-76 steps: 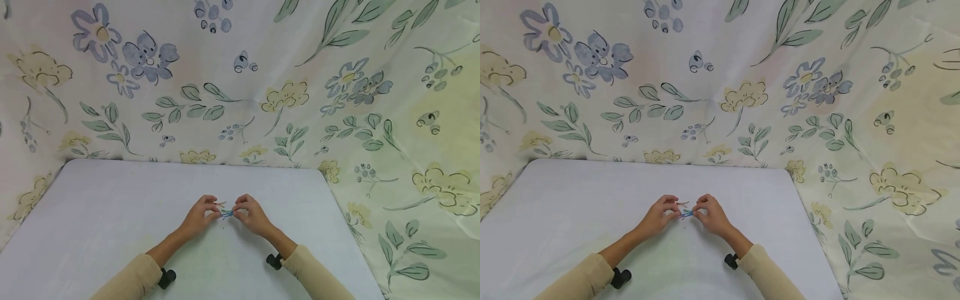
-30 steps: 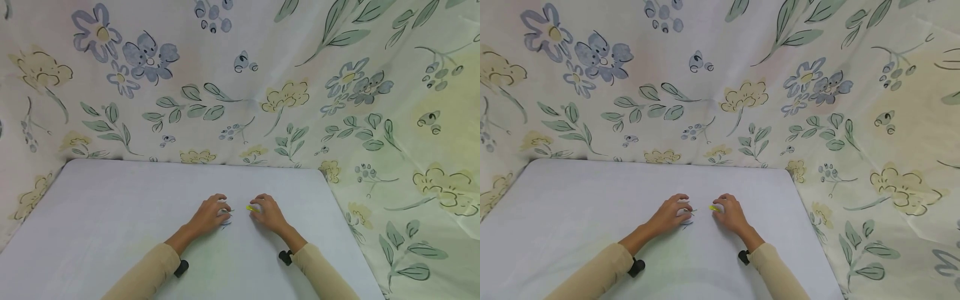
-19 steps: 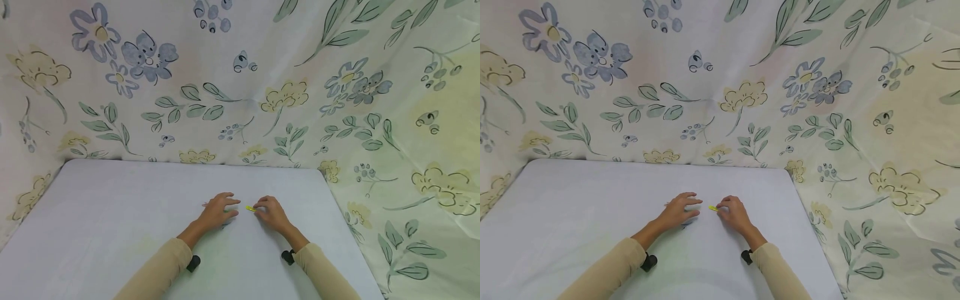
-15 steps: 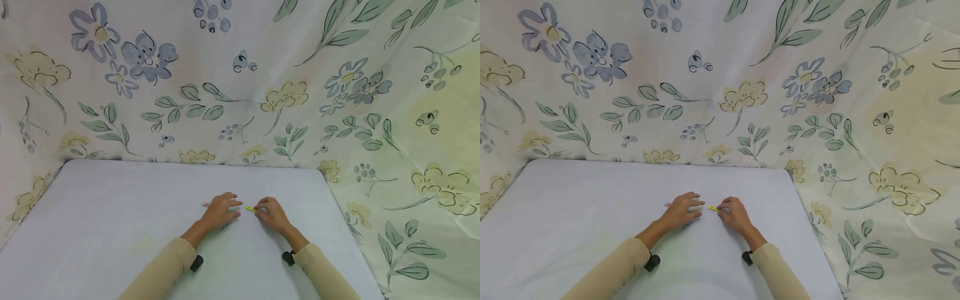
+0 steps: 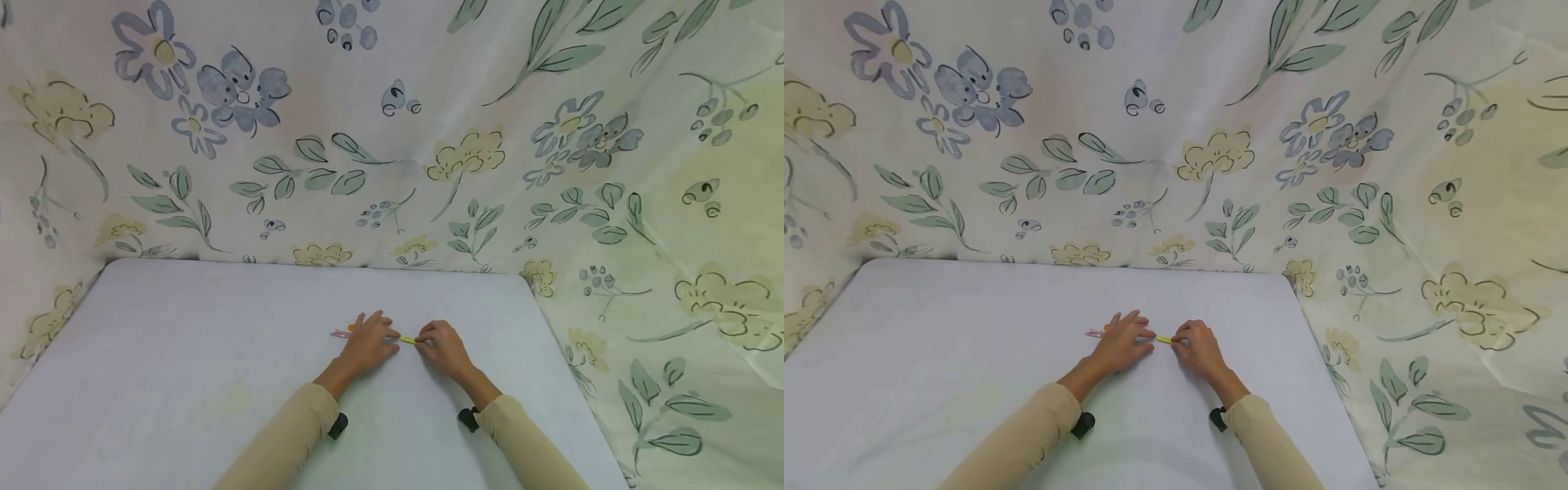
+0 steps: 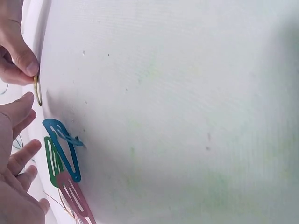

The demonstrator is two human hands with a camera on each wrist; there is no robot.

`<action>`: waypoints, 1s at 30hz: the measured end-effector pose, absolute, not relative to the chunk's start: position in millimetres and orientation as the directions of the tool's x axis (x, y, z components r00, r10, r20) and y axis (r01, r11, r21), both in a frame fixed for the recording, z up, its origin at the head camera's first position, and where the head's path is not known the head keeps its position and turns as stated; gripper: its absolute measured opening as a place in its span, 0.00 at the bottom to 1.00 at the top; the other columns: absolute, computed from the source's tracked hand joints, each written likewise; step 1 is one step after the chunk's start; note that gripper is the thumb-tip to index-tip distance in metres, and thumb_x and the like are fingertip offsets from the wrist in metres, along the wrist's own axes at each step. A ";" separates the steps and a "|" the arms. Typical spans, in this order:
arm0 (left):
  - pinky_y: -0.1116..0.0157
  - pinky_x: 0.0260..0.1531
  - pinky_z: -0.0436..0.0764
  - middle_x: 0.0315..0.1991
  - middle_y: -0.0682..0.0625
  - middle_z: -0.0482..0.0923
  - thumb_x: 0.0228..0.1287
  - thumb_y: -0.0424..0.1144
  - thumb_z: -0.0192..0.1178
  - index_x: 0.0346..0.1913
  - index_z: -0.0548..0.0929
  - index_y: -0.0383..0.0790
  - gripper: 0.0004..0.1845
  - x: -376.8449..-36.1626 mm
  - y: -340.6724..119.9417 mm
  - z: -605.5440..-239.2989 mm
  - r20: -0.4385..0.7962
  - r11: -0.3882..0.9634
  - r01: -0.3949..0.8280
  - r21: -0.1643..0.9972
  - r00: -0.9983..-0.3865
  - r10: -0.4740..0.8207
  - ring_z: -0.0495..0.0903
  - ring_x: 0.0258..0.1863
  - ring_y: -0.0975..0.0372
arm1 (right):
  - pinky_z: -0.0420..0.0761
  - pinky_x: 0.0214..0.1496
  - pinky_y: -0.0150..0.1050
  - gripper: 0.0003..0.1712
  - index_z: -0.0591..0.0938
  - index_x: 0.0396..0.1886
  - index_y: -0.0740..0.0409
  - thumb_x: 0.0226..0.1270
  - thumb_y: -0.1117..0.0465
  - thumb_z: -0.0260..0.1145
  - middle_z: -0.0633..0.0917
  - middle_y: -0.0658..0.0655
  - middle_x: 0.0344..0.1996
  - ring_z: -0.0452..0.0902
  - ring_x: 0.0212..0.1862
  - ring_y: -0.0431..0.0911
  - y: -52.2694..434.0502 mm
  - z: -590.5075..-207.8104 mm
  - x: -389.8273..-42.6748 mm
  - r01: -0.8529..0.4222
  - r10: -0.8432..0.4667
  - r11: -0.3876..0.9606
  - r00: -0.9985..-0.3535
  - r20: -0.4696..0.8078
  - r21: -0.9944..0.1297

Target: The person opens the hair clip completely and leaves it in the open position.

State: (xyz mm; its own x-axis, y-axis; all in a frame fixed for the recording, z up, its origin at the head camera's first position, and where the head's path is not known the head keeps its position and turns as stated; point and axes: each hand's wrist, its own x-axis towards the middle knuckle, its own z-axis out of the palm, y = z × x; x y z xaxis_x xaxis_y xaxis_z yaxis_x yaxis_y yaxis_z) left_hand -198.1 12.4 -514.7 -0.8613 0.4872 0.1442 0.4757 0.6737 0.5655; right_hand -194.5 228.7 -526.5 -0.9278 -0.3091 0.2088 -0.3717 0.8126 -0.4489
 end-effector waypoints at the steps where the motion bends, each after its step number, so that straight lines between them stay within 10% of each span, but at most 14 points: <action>1: 0.36 0.67 0.54 0.60 0.40 0.78 0.62 0.42 0.69 0.48 0.89 0.42 0.13 -198.7 14.0 -514.9 0.147 0.679 0.479 0.556 -0.861 0.487 0.63 0.71 0.43 | 0.78 0.51 0.50 0.01 0.90 0.30 0.60 0.57 0.67 0.76 0.84 0.54 0.38 0.78 0.48 0.52 228.4 -526.4 -194.7 -0.376 -0.309 0.811 -0.926 0.217 -0.449; 30: 0.39 0.60 0.66 0.55 0.39 0.79 0.61 0.32 0.68 0.32 0.88 0.42 0.02 -216.2 31.5 -520.7 0.199 0.680 0.450 0.579 -0.887 0.417 0.66 0.68 0.44 | 0.78 0.52 0.49 0.02 0.87 0.35 0.59 0.66 0.67 0.69 0.84 0.52 0.37 0.77 0.47 0.50 223.9 -526.8 -196.4 -0.377 -0.323 0.788 -0.926 0.194 -0.488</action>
State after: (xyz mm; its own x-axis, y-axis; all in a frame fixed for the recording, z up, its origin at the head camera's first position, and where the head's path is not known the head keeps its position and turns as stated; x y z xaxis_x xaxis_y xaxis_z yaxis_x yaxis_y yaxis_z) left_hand -216.2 31.5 -520.7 -0.8865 0.4175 0.1994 0.4504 0.6798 0.5788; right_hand -196.4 223.9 -526.8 -0.9264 -0.3227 0.1941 -0.3766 0.7876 -0.4877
